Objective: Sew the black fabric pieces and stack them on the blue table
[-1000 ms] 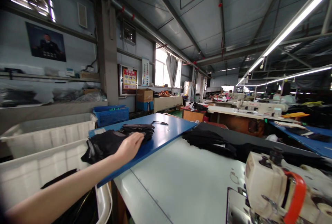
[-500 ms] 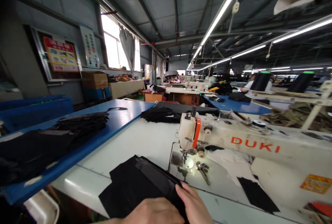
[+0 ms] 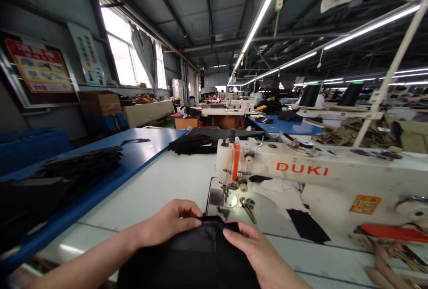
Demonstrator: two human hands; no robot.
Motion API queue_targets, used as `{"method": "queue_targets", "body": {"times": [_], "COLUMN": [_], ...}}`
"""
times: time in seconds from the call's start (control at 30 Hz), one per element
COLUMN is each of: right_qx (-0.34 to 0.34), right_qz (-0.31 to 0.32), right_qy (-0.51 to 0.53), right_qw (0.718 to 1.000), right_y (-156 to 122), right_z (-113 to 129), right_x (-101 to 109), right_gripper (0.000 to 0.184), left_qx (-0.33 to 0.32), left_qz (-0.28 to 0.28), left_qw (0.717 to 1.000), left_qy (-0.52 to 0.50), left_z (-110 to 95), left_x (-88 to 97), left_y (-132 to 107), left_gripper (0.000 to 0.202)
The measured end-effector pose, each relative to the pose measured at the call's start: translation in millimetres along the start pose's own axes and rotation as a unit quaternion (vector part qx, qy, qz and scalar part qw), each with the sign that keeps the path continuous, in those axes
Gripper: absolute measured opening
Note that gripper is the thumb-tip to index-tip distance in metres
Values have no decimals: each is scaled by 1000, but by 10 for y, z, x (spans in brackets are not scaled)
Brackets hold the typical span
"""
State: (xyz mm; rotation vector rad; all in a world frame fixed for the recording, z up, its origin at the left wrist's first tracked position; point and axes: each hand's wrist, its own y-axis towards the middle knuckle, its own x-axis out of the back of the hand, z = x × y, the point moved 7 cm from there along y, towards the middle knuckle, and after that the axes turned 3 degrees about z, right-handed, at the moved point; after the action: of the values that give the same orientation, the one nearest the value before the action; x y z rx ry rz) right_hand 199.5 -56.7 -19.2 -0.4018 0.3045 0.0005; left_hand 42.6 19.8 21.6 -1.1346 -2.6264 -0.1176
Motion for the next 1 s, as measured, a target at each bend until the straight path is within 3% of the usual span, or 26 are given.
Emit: {"method": "queue_targets", "body": {"times": [0.2,0.33,0.43,0.5,0.6,0.7,0.77,0.83,0.9,1.0], "right_qx": [12,44,87,134,236,306,320,330,334,319], "right_qz": [-8,-9,9,16,11,-14,-39,-77,-134,-198], "right_qy": [-32,-56,-104,-167,-272,-352,-400,-456,-511,-529], "right_qw": [999,997,991,977,933,884,858,823,780,761], "right_y": [-3,17,7,-23,-107,-157,-120,-35,84,312], "right_z": [-34,31,147,261,454,572,612,669,761,931], "right_x": [-3,-21,-108,-195,-316,-299,-160,84,419,989], "right_gripper": [36,37,33,28,19,16,17,19,21,22], "left_qx": [2,6,51,78,30,-80,-133,-154,-142,-104], "left_qz": [7,53,104,107,-7,-156,-214,-223,-186,-110], "left_qw": [1000,998,992,983,953,862,796,764,769,798], "left_qy": [20,19,59,125,300,476,550,585,595,583], "left_z": [-35,-88,-49,-60,-324,-712,-797,-664,-352,157], "left_x": [-24,-60,-63,28,391,738,824,773,608,278], "left_y": [-64,-114,-182,-227,-278,-394,-456,-439,-330,-118], "left_gripper": [15,26,31,21,8,16,23,24,24,40]}}
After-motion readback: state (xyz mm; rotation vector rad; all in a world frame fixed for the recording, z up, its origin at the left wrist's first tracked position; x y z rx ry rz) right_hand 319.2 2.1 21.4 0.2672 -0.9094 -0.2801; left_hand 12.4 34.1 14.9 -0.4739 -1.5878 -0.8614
